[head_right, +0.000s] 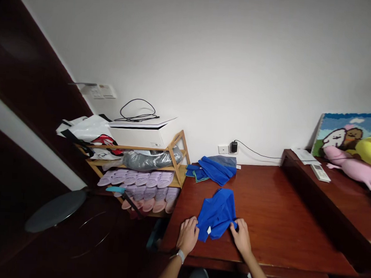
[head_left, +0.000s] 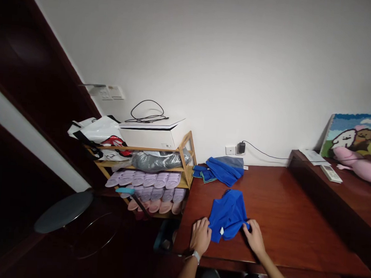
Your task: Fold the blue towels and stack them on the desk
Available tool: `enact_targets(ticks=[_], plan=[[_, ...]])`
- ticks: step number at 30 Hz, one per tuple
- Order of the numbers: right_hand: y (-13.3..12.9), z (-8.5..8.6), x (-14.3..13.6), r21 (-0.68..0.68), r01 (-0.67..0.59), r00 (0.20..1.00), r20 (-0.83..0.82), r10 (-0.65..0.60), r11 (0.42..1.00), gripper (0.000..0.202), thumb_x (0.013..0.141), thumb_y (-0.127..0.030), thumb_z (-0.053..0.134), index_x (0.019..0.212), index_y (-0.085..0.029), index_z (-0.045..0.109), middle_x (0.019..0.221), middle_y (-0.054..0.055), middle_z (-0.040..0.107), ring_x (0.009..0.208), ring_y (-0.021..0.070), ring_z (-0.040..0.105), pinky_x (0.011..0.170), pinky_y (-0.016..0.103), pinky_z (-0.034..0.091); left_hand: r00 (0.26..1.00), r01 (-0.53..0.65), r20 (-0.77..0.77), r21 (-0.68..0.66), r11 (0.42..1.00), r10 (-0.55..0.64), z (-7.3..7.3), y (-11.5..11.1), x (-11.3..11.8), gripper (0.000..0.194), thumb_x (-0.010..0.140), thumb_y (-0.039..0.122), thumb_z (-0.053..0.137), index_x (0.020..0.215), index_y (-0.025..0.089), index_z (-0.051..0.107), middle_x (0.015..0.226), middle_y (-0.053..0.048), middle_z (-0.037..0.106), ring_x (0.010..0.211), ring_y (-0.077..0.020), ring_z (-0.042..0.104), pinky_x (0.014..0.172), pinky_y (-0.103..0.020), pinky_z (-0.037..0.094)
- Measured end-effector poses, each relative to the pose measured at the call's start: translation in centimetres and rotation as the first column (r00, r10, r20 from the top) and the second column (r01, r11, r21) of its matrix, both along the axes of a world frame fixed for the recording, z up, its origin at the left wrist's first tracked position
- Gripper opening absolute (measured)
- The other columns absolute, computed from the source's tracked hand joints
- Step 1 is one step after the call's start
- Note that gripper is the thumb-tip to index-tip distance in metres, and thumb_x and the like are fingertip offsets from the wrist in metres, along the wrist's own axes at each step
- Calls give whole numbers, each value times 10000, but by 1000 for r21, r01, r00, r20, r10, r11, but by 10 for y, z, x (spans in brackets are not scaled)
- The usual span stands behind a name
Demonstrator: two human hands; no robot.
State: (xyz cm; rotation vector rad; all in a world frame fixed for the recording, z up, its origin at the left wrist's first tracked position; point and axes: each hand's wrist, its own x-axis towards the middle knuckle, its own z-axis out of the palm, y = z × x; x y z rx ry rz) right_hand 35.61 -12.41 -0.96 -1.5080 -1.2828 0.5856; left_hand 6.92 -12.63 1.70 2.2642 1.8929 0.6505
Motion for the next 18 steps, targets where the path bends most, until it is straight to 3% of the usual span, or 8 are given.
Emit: enact_targets(ticks=[5,8,11,15,18], plan=[[-18,-3,40,-80,291,948,-112,-298,953,489,797,-743,544,834,-263,626,815,50,710,787,287,683,823,439,556,967,-86,241,-10,996,86,0,5,-3,325,946,112,479,1095,244,736,1166,-78,775,1148,-240,672,1079,-406,475],[-32,-6,81,-131,444,868,-181,-462,886,537,687,-747,579,924,-266,604,929,73,733,893,323,712,893,461,560,919,-219,328,-39,975,220,6,12,-9,297,961,133,469,1069,223,730,1059,-96,787,1034,-248,726,975,-391,543],[-42,-5,116,-150,496,836,-185,-517,855,564,631,-724,571,956,-263,587,991,106,727,958,362,715,947,510,554,822,-378,429,-81,922,375,21,21,-19,319,963,153,439,1130,192,708,1020,-115,784,933,-267,750,860,-400,587],[-48,-8,131,-129,419,876,-201,-437,899,550,527,-630,638,945,-272,614,993,99,749,1021,377,723,989,501,553,715,-489,543,-63,870,441,64,14,-22,364,935,189,471,1254,169,645,1177,-149,745,1075,-277,732,941,-425,592],[-49,-17,126,-99,335,914,-206,-349,937,520,508,-571,654,936,-276,653,987,91,770,1049,386,724,1025,510,542,706,-422,651,67,904,281,113,-23,-10,330,997,294,449,1258,199,628,1261,-137,710,1156,-260,702,992,-411,587]])
